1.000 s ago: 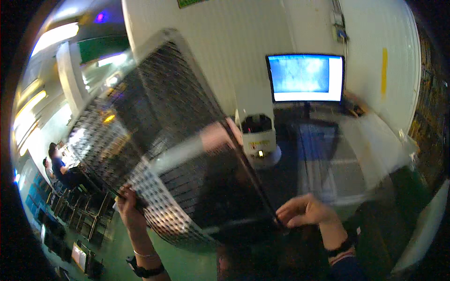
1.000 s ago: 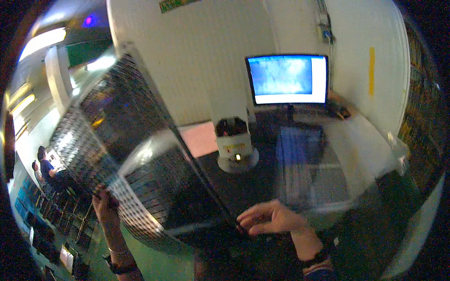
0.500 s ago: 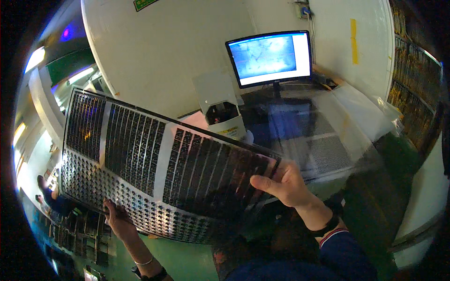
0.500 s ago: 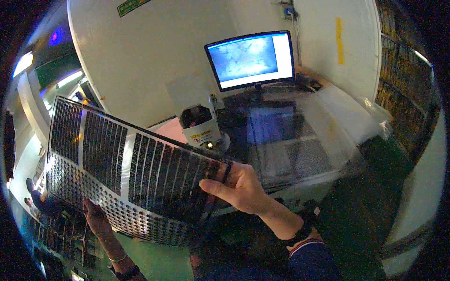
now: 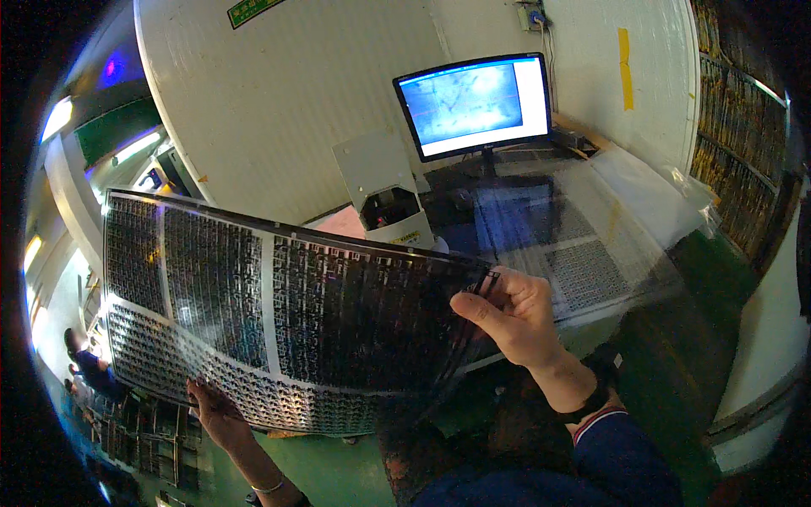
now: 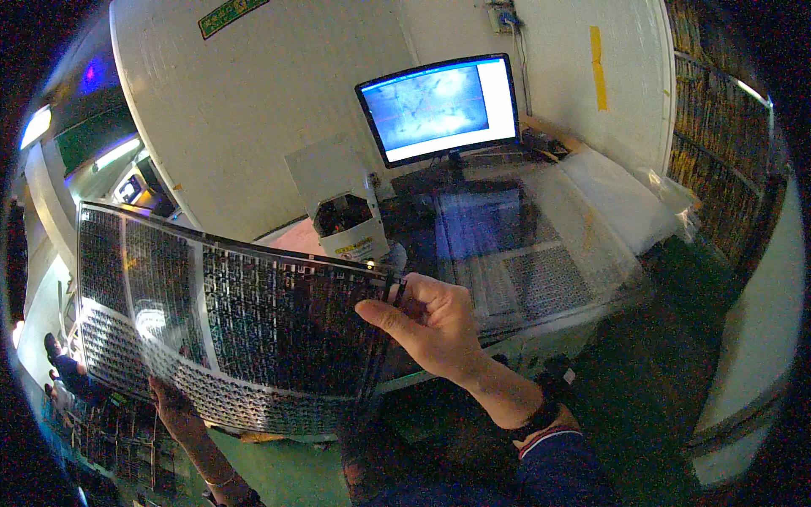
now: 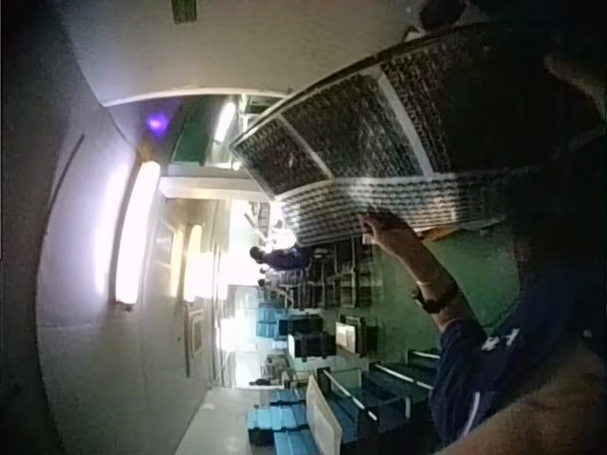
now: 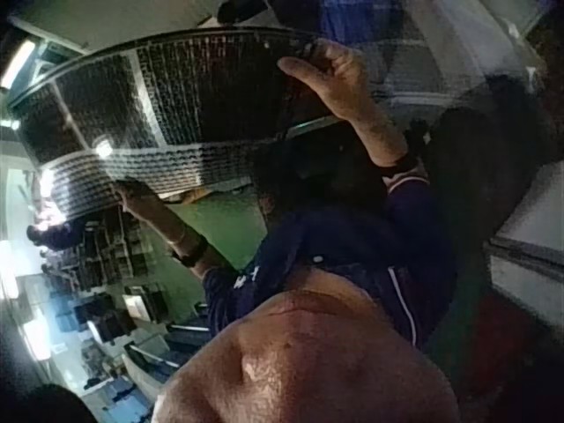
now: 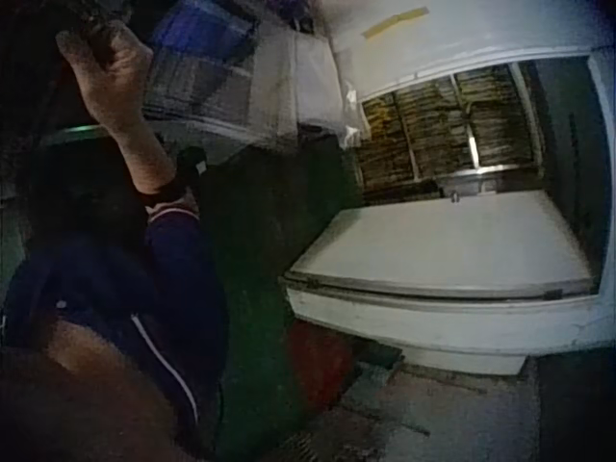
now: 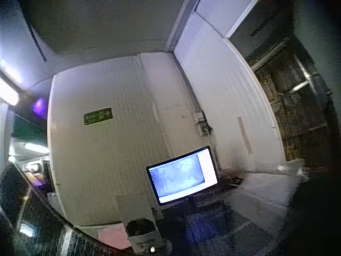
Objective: The person is inspecting large mesh or stencil sheets using a specialized optical inspection machine and computer monitor, then placing them into protective plastic sleeves.
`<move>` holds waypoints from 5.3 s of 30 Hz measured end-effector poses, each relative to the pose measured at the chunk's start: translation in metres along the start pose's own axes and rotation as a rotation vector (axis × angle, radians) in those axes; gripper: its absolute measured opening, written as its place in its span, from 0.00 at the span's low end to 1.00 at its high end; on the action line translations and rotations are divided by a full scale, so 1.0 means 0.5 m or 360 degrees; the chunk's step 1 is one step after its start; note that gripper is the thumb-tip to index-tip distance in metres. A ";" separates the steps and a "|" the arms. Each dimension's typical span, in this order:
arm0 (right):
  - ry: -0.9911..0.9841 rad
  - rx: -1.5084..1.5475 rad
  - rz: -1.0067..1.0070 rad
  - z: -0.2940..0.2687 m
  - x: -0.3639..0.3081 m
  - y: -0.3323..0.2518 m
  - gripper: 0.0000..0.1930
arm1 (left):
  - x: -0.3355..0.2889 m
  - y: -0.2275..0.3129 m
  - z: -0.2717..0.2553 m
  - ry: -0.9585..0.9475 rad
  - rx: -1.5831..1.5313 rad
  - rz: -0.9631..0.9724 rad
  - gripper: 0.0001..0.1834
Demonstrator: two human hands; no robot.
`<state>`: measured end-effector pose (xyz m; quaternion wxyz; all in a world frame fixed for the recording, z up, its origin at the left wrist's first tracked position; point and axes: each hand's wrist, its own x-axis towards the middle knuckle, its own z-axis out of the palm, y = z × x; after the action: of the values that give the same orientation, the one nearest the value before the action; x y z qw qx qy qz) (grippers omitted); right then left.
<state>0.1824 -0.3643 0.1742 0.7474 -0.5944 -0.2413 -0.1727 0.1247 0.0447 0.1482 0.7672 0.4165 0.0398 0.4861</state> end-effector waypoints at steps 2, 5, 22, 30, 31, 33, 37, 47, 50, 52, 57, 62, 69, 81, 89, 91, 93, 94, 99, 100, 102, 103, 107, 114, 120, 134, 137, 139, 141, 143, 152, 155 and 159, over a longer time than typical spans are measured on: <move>0.0067 -0.0007 0.0033 0.004 0.004 -0.009 0.11 | 0.002 0.002 -0.025 -0.0103 0.0035 0.0011 0.17; 0.0067 0.0004 -0.0030 0.005 0.006 -0.004 0.11 | -0.008 -0.002 -0.025 -0.0112 -0.0023 0.0023 0.16; 0.0000 0.0345 0.0080 0.014 0.022 -0.033 0.10 | 0.003 -0.009 -0.065 -0.0078 -0.0097 -0.0083 0.16; 0.0035 0.0364 0.0049 0.014 0.023 -0.025 0.09 | -0.011 -0.007 -0.054 -0.0249 -0.0129 -0.0133 0.14; 0.0033 0.0342 0.0064 0.014 0.022 -0.023 0.08 | -0.019 -0.007 -0.042 -0.0180 -0.0151 -0.0129 0.14; 0.0031 0.0321 0.0080 0.012 0.019 -0.019 0.07 | -0.018 -0.009 -0.046 -0.0111 -0.0173 -0.0124 0.13; -0.0110 0.0336 0.0197 0.009 0.001 0.002 0.05 | 0.000 -0.023 -0.084 -0.0442 -0.0214 -0.0150 0.13; 0.0134 0.0541 0.0560 -0.076 -0.148 0.197 0.10 | -0.126 -0.054 0.206 -0.0316 0.0137 0.0021 0.21; 0.0792 0.0927 0.0395 -0.132 -0.167 0.179 0.10 | -0.218 -0.064 0.334 -0.1152 0.0153 -0.0199 0.27; 0.0982 0.0977 0.0408 -0.170 -0.175 0.180 0.12 | -0.261 -0.089 0.355 -0.1503 0.0190 -0.0193 0.29; 0.1435 0.0926 0.0237 -0.245 -0.171 0.154 0.16 | -0.289 -0.104 0.296 -0.1933 0.0560 -0.0666 0.25; 0.1624 0.0709 0.0316 -0.333 -0.180 0.171 0.17 | -0.309 -0.121 0.207 -0.2024 0.0755 -0.1002 0.14; 0.1636 0.0781 0.0518 -0.398 -0.149 0.200 0.12 | -0.301 -0.105 0.081 -0.1496 0.0892 -0.1212 0.13; 0.1138 0.1099 0.0612 -0.414 -0.111 0.184 0.17 | -0.254 -0.071 -0.028 -0.0670 0.1141 -0.0661 0.08; 0.0794 -0.0241 0.0367 -0.619 -0.241 0.216 0.26 | -0.148 -0.105 -0.169 0.0154 0.1258 0.0100 0.16; 0.0757 -0.1412 -0.0227 -0.523 -0.238 0.244 0.21 | -0.125 -0.092 -0.223 0.0290 0.1298 0.0153 0.22; 0.0688 -0.1966 -0.0574 -0.404 -0.222 0.227 0.19 | -0.098 -0.094 -0.258 0.0569 0.1478 0.0154 0.29; 0.0971 -0.1354 -0.0248 -0.310 -0.181 0.197 0.21 | -0.076 -0.100 -0.273 0.0596 0.1443 0.0158 0.30; 0.0737 -0.0877 -0.0005 -0.088 -0.095 0.201 0.19 | 0.019 -0.127 -0.324 0.0624 0.1256 0.0024 0.28; 0.0731 -0.0866 -0.0010 -0.066 -0.085 0.212 0.19 | 0.029 -0.127 -0.327 0.0573 0.1230 -0.0048 0.26; 0.0303 -0.0812 0.0065 -0.029 -0.070 0.240 0.18 | 0.047 -0.123 -0.349 0.0549 0.1253 -0.0075 0.27; 0.0306 -0.0809 0.0058 -0.012 -0.064 0.250 0.18 | 0.056 -0.122 -0.356 0.0518 0.1276 -0.0113 0.27; 0.0036 -0.0598 0.0072 0.010 -0.052 0.298 0.10 | 0.059 -0.089 -0.319 0.0498 0.1402 -0.0188 0.21; -0.0029 -0.0735 0.0255 0.014 -0.061 0.318 0.08 | 0.086 -0.072 -0.293 0.0385 0.1419 -0.0054 0.12; -0.0027 -0.0689 0.0274 0.012 -0.065 0.319 0.09 | 0.078 -0.075 -0.270 0.0370 0.1891 0.0194 0.09; -0.0078 -0.0895 0.0178 0.002 -0.069 0.335 0.09 | -0.105 -0.124 -0.173 -0.1140 0.2210 0.0690 0.14; -0.0055 -0.0964 0.0227 0.004 -0.068 0.332 0.09 | -0.104 -0.126 -0.186 -0.1134 0.2074 0.0678 0.12; -0.0058 -0.0966 0.0213 0.001 -0.070 0.335 0.09 | -0.099 -0.122 -0.180 -0.1130 0.2018 0.0641 0.09; -0.0060 -0.0966 0.0204 0.001 -0.069 0.336 0.09 | -0.096 -0.111 -0.174 -0.1071 0.2022 0.0518 0.09; -0.0075 -0.0986 0.0171 0.003 -0.069 0.336 0.09 | -0.092 -0.096 -0.161 -0.1016 0.2027 0.0393 0.09; -0.0067 -0.0957 0.0151 0.005 -0.070 0.336 0.08 | -0.057 -0.072 -0.126 -0.0793 0.1922 0.0601 0.07; -0.0075 -0.0929 0.0134 0.003 -0.070 0.339 0.08 | -0.078 -0.070 -0.117 -0.0591 0.2001 0.0737 0.08; -0.0066 -0.0969 0.0136 0.004 -0.070 0.337 0.09 | -0.118 -0.079 -0.120 -0.0585 0.2062 0.0758 0.10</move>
<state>0.2450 -0.3238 0.0189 0.5365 -0.8040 -0.1684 -0.1935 0.0939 0.0275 0.0623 0.2330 0.8611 0.0986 0.4411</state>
